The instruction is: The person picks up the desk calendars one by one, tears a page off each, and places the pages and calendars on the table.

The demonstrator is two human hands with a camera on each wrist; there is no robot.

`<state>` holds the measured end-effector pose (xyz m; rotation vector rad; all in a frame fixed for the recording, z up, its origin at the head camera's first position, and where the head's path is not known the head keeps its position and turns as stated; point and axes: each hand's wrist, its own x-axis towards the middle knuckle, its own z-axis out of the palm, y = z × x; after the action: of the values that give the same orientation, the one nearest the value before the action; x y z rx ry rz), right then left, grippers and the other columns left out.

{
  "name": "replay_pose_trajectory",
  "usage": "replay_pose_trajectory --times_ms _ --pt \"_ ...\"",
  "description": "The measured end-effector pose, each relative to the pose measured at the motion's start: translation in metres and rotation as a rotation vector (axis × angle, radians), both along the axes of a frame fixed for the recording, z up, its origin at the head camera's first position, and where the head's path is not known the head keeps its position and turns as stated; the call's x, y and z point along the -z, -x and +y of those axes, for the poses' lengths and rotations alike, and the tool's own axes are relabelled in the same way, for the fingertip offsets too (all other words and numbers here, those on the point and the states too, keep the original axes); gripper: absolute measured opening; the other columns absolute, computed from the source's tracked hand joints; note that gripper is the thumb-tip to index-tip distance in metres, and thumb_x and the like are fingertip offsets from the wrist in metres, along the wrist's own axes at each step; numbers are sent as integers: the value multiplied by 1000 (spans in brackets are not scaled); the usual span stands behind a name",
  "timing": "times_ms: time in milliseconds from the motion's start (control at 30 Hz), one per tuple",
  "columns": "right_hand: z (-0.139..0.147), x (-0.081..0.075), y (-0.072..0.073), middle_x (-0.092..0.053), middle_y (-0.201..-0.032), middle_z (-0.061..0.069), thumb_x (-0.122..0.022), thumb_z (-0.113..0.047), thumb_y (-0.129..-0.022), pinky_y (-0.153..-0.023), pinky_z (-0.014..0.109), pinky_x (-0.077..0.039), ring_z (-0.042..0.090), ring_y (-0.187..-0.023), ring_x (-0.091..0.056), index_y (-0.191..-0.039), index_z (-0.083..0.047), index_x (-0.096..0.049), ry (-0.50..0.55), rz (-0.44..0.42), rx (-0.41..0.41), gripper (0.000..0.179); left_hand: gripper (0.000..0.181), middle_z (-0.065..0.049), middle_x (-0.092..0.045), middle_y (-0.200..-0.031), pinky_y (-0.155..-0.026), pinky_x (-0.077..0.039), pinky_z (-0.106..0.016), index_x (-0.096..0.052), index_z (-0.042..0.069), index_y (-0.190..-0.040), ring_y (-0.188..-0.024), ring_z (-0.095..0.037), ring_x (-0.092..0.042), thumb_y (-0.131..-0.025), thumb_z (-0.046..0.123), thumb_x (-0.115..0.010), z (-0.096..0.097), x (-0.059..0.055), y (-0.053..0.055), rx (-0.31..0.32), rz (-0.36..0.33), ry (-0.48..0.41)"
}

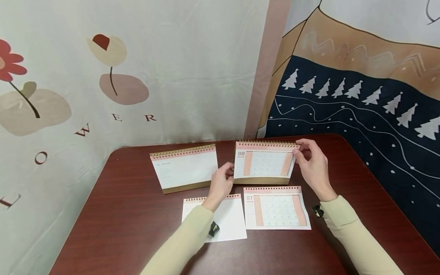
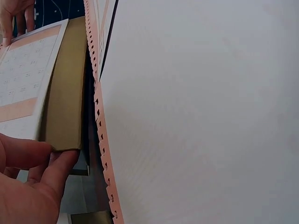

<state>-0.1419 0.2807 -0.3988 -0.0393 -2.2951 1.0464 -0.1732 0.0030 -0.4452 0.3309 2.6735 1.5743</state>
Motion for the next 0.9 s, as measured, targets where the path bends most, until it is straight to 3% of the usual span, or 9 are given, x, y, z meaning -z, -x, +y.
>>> replay_pose_trajectory --times_ms 233,467,600,733,900 --pt "-1 1 1 -63 -102 9 -66 -11 -95 -67 3 -42 -5 -84 -51 -123 -11 -61 -12 6 9 29 43 -12 -69 -106 -87 -56 -39 -62 6 -125 -97 -25 -66 -85 -10 -56 0 1 -3 18 -37 0" --pt "-3 1 2 -63 -102 8 -66 -13 -95 -69 6 -41 -6 -88 -51 -123 -11 -62 -22 10 -5 29 56 -15 -65 -124 -99 -54 -34 -51 4 -141 -116 -28 -63 -86 -5 -56 -1 1 -9 50 -105 -53" --pt "-3 3 1 -63 -103 8 -67 -12 -94 -70 7 -40 -4 -89 -50 -124 -10 -62 -29 25 -17 30 63 -19 -57 -138 -106 -50 -38 -42 3 -148 -128 -33 -58 -88 0 -57 -2 -3 -16 89 -121 -103" --pt "0 4 -2 -61 -105 10 -66 -12 -95 -74 10 -40 8 -93 -56 -127 -10 -60 -46 32 -29 33 69 -20 -45 -152 -111 -44 -42 -33 7 -154 -139 -35 -48 -89 6 -58 -4 -7 -23 126 -133 -122" --pt "5 3 -10 -56 -122 14 -67 -18 -94 -84 -1 -39 26 -108 -61 -144 -16 -49 -49 -31 -59 52 69 -14 -40 -157 -113 -42 -49 -33 13 -155 -143 -34 -43 -91 18 -61 -11 -13 -34 134 -83 -61"
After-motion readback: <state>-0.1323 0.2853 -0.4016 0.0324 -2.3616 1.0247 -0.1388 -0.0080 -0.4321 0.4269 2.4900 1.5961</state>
